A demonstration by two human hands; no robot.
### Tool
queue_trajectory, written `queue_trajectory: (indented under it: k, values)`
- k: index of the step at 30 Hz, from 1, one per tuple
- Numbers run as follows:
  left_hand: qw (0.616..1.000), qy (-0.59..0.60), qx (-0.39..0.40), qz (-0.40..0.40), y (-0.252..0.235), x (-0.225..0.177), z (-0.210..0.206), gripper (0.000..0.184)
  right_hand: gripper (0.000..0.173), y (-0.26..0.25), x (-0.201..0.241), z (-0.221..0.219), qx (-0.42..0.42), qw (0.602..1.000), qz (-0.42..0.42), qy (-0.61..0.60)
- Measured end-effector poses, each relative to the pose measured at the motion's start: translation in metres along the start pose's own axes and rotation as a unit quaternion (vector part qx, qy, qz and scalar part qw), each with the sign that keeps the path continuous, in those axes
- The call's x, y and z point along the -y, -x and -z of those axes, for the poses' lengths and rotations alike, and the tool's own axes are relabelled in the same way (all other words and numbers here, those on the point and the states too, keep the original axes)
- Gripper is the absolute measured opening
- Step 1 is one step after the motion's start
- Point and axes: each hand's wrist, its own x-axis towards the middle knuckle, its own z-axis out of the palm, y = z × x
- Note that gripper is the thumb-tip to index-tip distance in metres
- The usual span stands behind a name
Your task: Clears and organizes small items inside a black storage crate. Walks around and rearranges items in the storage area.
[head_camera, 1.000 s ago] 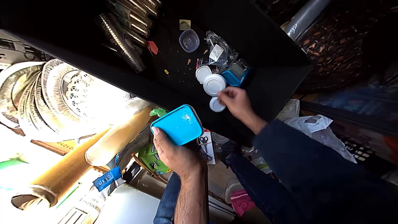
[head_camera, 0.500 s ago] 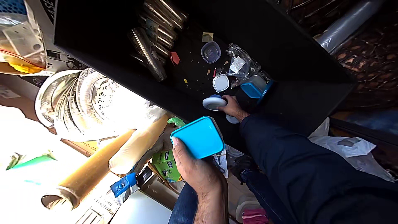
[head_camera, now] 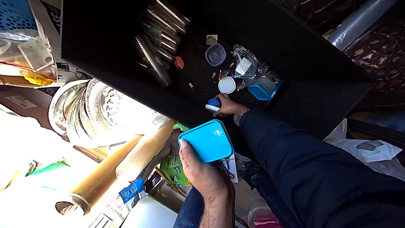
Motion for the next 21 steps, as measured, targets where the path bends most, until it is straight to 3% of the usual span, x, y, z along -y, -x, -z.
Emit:
queue_trajectory:
  k: [2, 4, 6, 9, 12, 14, 17, 19, 21]
  values:
    - [1.0, -0.003, 0.003, -0.006, 0.001, 0.0, -0.001, 0.04, 0.099, 0.004, 0.001, -0.009, 0.009, 1.0, 0.02, 0.003]
    - [1.0, -0.006, 0.01, -0.009, 0.001, 0.0, -0.001, 0.04, 0.106, 0.008, 0.002, -0.017, -0.033, 0.997, 0.026, 0.064]
    - [1.0, -0.007, 0.016, -0.01, -0.001, -0.001, 0.0, 0.041, 0.105, 0.012, 0.004, -0.016, -0.036, 0.993, -0.019, 0.115]
    - [1.0, 0.001, 0.015, -0.006, -0.002, -0.004, 0.002, 0.043, 0.06, 0.021, -0.011, 0.001, -0.007, 0.994, -0.045, 0.102]
    - [1.0, 0.009, 0.021, -0.011, -0.002, -0.006, 0.003, 0.045, 0.04, 0.054, -0.029, 0.023, 0.013, 0.987, 0.034, 0.159]
    - [1.0, 0.012, 0.015, -0.014, -0.002, -0.007, 0.004, 0.045, 0.042, 0.11, -0.018, 0.04, -0.038, 0.993, 0.049, 0.1]
    - [1.0, 0.023, 0.006, -0.016, -0.003, -0.007, 0.005, 0.044, 0.048, 0.245, 0.029, 0.066, -0.146, 0.977, 0.145, -0.061]
    - [1.0, 0.024, -0.003, -0.004, 0.0, -0.005, 0.005, 0.043, 0.054, 0.323, 0.039, 0.067, -0.064, 0.959, 0.214, -0.175]
    - [1.0, 0.01, 0.0, 0.0, 0.003, -0.002, 0.004, 0.042, 0.054, 0.364, 0.028, 0.043, 0.07, 0.952, 0.191, -0.23]
